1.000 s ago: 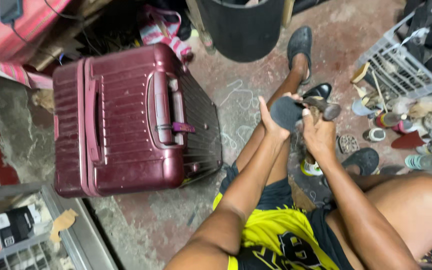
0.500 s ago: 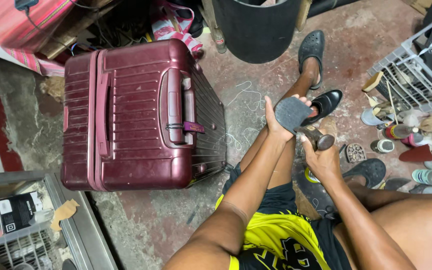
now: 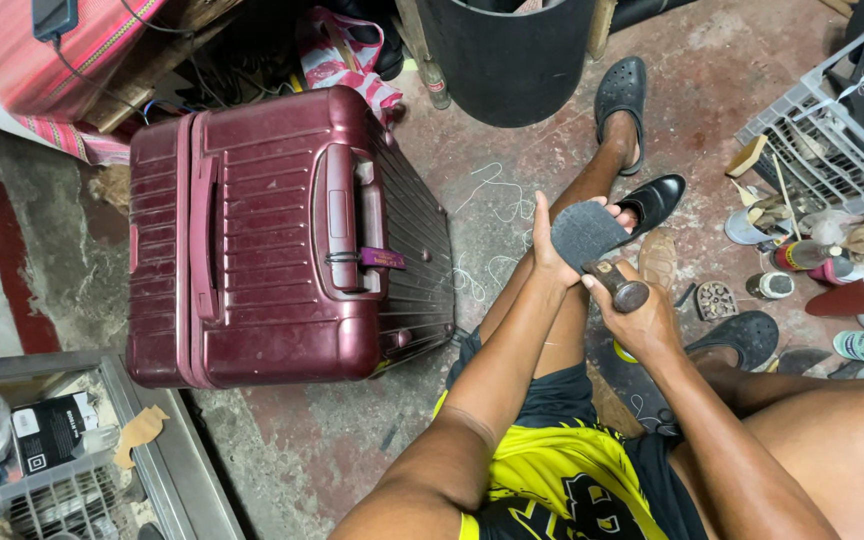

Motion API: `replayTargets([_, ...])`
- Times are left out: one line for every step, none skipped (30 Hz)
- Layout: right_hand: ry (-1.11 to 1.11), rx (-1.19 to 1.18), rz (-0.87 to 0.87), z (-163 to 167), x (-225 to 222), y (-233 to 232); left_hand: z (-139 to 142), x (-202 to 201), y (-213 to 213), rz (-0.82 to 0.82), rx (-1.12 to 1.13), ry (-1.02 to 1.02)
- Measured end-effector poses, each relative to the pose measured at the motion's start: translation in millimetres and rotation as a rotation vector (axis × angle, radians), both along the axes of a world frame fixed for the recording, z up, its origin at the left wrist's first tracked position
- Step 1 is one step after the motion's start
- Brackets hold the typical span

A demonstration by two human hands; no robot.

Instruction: The person sits on the floor and uses a hammer to tap a dark shoe sole held in the left hand. They repeatedly strike the sole, briefly flip it to inspect the underside, and continue hammering the same area.

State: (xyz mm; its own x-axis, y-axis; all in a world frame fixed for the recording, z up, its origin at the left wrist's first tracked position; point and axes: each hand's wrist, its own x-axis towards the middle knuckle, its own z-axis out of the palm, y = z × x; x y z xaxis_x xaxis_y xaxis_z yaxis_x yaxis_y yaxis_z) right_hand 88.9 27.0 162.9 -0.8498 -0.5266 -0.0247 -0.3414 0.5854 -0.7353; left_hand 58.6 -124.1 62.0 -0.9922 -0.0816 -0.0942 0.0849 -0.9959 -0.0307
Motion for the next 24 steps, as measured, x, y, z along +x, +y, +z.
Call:
replayTargets([-0.007, 0.053, -0.006, 0.8, 0.3, 0.4, 0.2, 0.4, 0.4, 0.002, 0.003, 0.008])
replayTargets([-0.010, 0.044, -0.001, 1.8, 0.5, 0.6, 0.3, 0.7, 1.1, -0.012, -0.007, 0.003])
replayTargets([-0.012, 0.033, 0.002, 3.2, 0.9, 1.2, 0.6, 1.1, 1.6, -0.026, -0.018, -0.001])
replayTargets([-0.015, 0.024, 0.005, 4.5, 1.4, 1.8, 1.3, 1.5, 2.2, -0.040, -0.028, -0.006])
replayTargets([-0.013, 0.019, 0.011, 6.1, 1.8, 2.5, 2.3, 1.9, 2.6, -0.043, -0.018, 0.023])
replayTargets([-0.010, 0.013, 0.017, 7.5, 2.3, 3.4, 3.2, 2.4, 3.0, -0.045, -0.010, 0.052])
replayTargets([-0.006, 0.007, 0.025, 8.7, 2.6, 4.1, 4.1, 2.8, 3.3, -0.045, -0.002, 0.081])
replayTargets([0.003, 0.004, 0.032, 9.6, 3.0, 4.8, 4.8, 3.3, 3.4, -0.048, -0.012, 0.070])
replayTargets([0.011, 0.001, 0.037, 10.0, 3.3, 5.5, 5.2, 3.6, 3.7, -0.052, -0.022, 0.058])
replayTargets([0.019, 0.000, 0.042, 10.2, 3.5, 6.1, 5.5, 4.0, 3.8, -0.056, -0.030, 0.046])
replayTargets([0.022, 0.010, 0.043, 9.7, 3.5, 6.6, 5.4, 4.3, 3.9, -0.062, -0.023, 0.036])
replayTargets([0.026, 0.020, 0.044, 9.0, 3.4, 6.9, 5.3, 4.6, 4.0, -0.067, -0.017, 0.026])
replayTargets([0.030, 0.030, 0.046, 8.0, 3.3, 7.2, 4.9, 4.9, 4.1, -0.072, -0.011, 0.015])
replayTargets([0.045, 0.043, 0.055, 6.7, 3.1, 7.3, 4.4, 5.0, 4.2, -0.068, -0.008, 0.021])
replayTargets([0.061, 0.056, 0.065, 5.5, 2.8, 7.3, 3.9, 5.2, 4.1, -0.064, -0.007, 0.026])
replayTargets([0.076, 0.069, 0.074, 4.3, 2.5, 7.3, 3.4, 5.3, 4.1, -0.060, -0.004, 0.032])
replayTargets([0.083, 0.066, 0.078, 3.3, 2.4, 7.3, 3.0, 5.3, 3.8, -0.063, -0.014, 0.005])
replayTargets([0.089, 0.063, 0.080, 2.4, 2.2, 7.3, 2.6, 5.2, 3.5, -0.067, -0.023, -0.021])
replayTargets([0.096, 0.060, 0.083, 1.6, 2.2, 7.2, 2.3, 5.1, 3.1, -0.070, -0.032, -0.047])
replayTargets([0.092, 0.064, 0.081, 1.0, 2.0, 7.1, 2.1, 4.9, 2.6, -0.074, -0.021, -0.036])
replayTargets([0.086, 0.069, 0.080, 0.5, 2.0, 6.9, 1.8, 4.8, 2.2, -0.076, -0.009, -0.025])
replayTargets([0.081, 0.073, 0.079, 0.0, 2.0, 6.7, 1.6, 4.6, 1.7, -0.080, 0.003, -0.014])
replayTargets([0.082, 0.082, 0.076, -0.4, 2.0, 6.5, 1.2, 4.4, 1.5, -0.077, 0.001, -0.002])
replayTargets([0.084, 0.090, 0.072, -0.8, 1.9, 6.2, 0.9, 4.3, 1.3, -0.076, -0.001, 0.011])
